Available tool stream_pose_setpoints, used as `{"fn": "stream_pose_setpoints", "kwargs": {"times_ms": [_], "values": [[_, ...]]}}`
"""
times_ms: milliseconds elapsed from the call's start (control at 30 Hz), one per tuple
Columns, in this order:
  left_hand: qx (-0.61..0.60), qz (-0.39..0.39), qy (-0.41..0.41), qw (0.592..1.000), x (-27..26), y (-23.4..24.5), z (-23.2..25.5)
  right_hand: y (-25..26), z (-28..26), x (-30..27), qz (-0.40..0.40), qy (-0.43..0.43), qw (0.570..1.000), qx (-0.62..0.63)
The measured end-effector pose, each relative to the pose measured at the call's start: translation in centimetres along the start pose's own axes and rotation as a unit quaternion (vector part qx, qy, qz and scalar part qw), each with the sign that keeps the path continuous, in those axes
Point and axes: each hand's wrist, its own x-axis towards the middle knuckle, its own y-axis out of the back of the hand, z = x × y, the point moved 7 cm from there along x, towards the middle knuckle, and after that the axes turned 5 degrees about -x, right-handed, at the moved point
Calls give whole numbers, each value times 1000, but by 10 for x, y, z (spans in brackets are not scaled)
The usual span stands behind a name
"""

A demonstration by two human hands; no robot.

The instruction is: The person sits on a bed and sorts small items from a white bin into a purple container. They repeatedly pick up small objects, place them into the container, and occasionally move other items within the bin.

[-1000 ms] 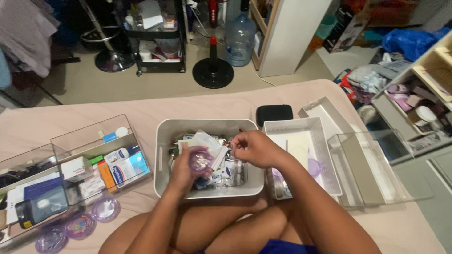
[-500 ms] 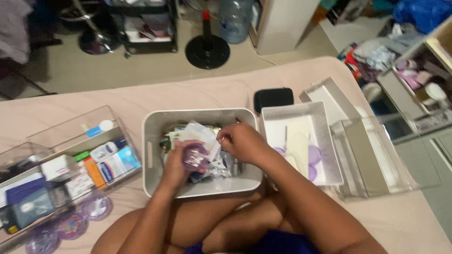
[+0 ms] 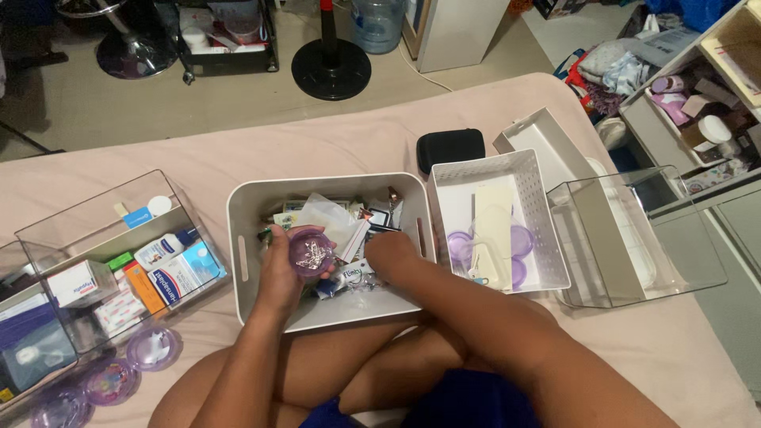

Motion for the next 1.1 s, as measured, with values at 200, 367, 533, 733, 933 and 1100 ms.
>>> {"fn": "stream_pose_setpoints", "kwargs": {"times_ms": [200,367,533,733,933,1100], "values": [[4,0,-2,1000,1,2,-3,-16,3,1,23,28,999,-5],[-6,3,2,1000,1,5,-4,-18,2,-3,-1,59,998,-19],[1,9,4,1000,1,6,-7,-19,-1,-7,-23,48,998,-25],[19,24,11,999,1,9,-7,-19,-6,-6,-100,61,992,-53],[30,31,11,999,3,14,-8,17,-4,-27,-69,87,994,15],[1,25,21,999,6,14,-12,109,15,-65,89,110,971,195]]}}
